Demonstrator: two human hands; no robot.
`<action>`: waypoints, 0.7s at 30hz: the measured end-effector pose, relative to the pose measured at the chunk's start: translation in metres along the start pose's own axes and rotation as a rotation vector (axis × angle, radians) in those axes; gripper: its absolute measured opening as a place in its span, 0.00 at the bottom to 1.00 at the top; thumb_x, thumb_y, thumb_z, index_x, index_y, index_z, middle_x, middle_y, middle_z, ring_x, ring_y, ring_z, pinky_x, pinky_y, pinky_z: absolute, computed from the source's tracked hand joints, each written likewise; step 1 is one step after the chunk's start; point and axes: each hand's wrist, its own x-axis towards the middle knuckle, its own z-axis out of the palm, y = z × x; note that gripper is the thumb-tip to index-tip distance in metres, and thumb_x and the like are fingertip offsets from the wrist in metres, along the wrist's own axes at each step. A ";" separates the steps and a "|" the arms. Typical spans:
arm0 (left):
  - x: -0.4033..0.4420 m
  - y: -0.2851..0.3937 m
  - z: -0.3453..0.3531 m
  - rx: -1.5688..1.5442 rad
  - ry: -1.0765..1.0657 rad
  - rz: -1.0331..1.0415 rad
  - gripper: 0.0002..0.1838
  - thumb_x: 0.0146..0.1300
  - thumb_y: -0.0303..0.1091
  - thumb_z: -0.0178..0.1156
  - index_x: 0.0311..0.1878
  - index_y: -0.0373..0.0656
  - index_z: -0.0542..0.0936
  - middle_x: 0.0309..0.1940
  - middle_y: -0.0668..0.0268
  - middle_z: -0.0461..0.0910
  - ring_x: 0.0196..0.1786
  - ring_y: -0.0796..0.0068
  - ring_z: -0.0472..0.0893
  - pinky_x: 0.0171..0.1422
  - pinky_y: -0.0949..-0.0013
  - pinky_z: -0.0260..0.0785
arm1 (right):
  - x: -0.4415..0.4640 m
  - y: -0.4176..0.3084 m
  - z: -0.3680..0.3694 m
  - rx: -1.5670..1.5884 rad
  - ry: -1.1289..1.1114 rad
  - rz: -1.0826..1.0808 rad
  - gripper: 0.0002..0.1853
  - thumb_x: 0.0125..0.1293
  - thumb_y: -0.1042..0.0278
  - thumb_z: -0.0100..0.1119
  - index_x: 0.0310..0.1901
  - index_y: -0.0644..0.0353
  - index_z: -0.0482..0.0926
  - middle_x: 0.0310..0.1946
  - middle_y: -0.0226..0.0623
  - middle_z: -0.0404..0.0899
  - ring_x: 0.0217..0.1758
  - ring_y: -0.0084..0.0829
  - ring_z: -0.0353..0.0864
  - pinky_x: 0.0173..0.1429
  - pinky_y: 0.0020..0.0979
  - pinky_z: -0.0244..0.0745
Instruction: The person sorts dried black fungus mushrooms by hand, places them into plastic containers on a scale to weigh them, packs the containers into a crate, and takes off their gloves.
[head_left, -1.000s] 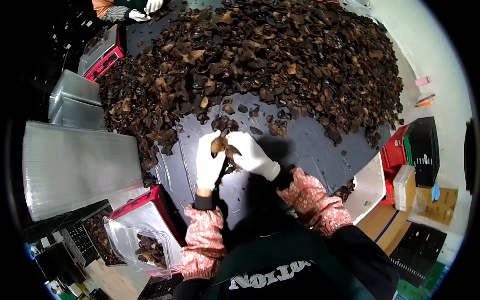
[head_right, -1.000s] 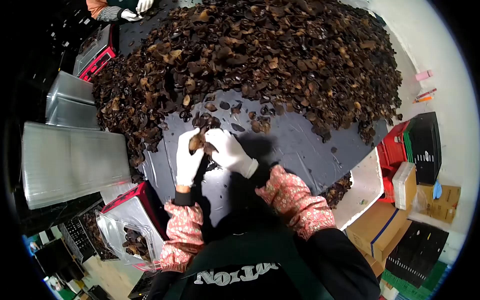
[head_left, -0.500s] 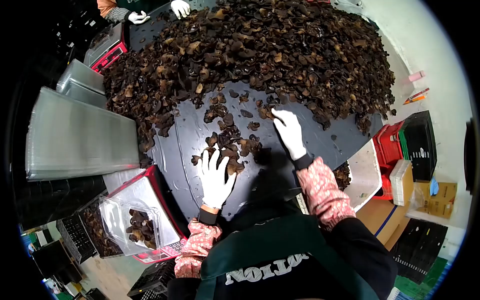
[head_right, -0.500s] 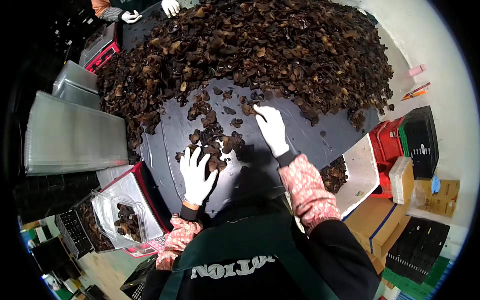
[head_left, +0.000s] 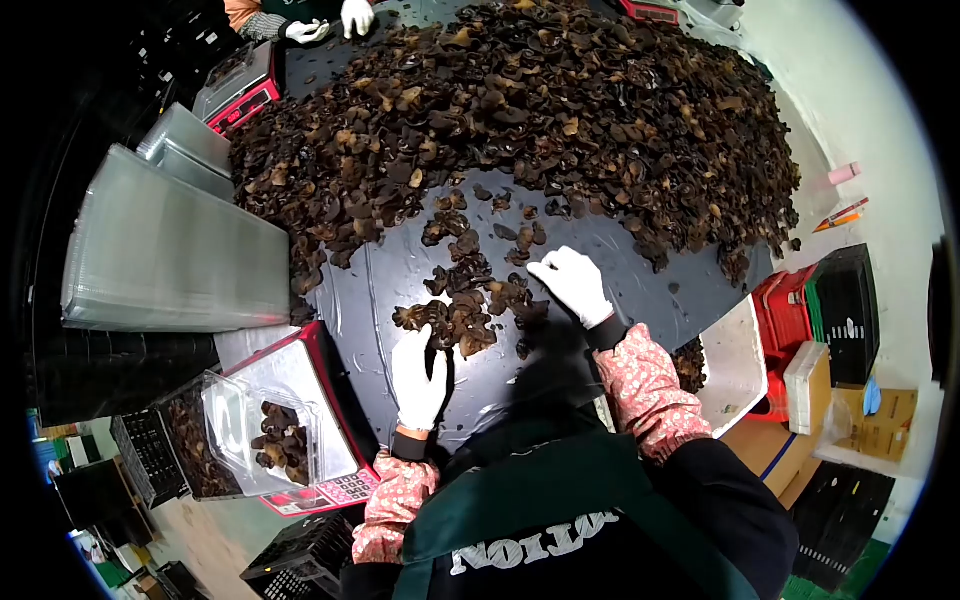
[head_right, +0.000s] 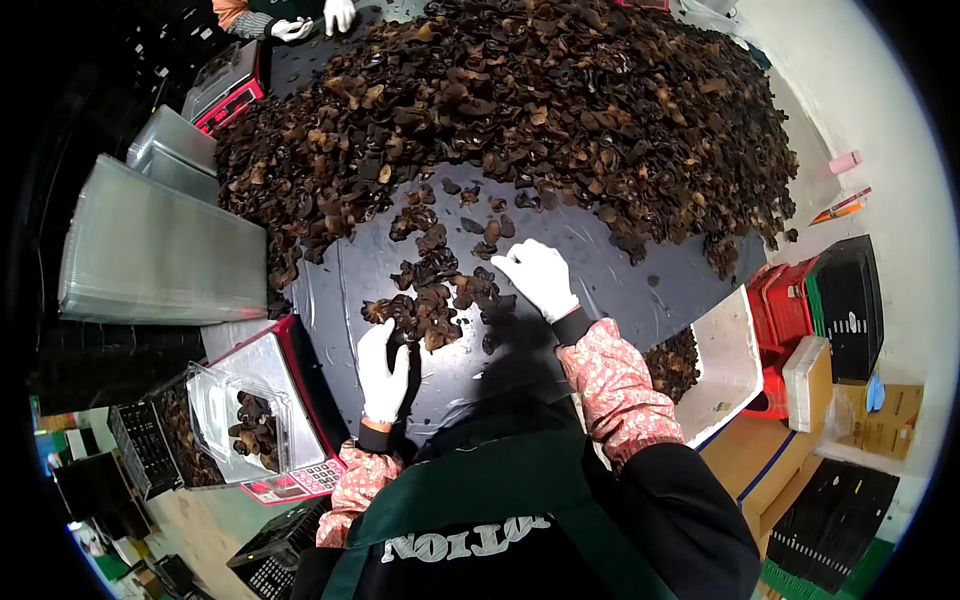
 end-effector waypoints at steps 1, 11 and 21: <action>-0.001 -0.001 0.000 0.011 0.006 0.008 0.25 0.60 0.29 0.64 0.62 0.40 0.76 0.55 0.52 0.76 0.61 0.51 0.74 0.67 0.56 0.65 | 0.010 -0.002 0.003 -0.014 0.079 -0.024 0.17 0.62 0.47 0.63 0.25 0.52 0.81 0.25 0.34 0.76 0.33 0.38 0.79 0.42 0.37 0.73; 0.002 0.013 0.004 0.062 0.097 -0.057 0.23 0.59 0.27 0.62 0.60 0.41 0.77 0.60 0.52 0.74 0.63 0.50 0.72 0.70 0.54 0.62 | 0.127 -0.008 0.061 -0.191 0.155 -0.286 0.13 0.60 0.53 0.64 0.38 0.53 0.84 0.40 0.35 0.81 0.45 0.39 0.77 0.46 0.42 0.70; -0.015 -0.006 0.019 -0.051 0.215 -0.302 0.37 0.56 0.28 0.66 0.70 0.34 0.65 0.66 0.49 0.68 0.68 0.51 0.67 0.74 0.56 0.56 | 0.150 -0.045 0.070 0.108 0.169 -0.385 0.10 0.64 0.58 0.61 0.41 0.52 0.84 0.32 0.35 0.79 0.38 0.38 0.80 0.44 0.37 0.75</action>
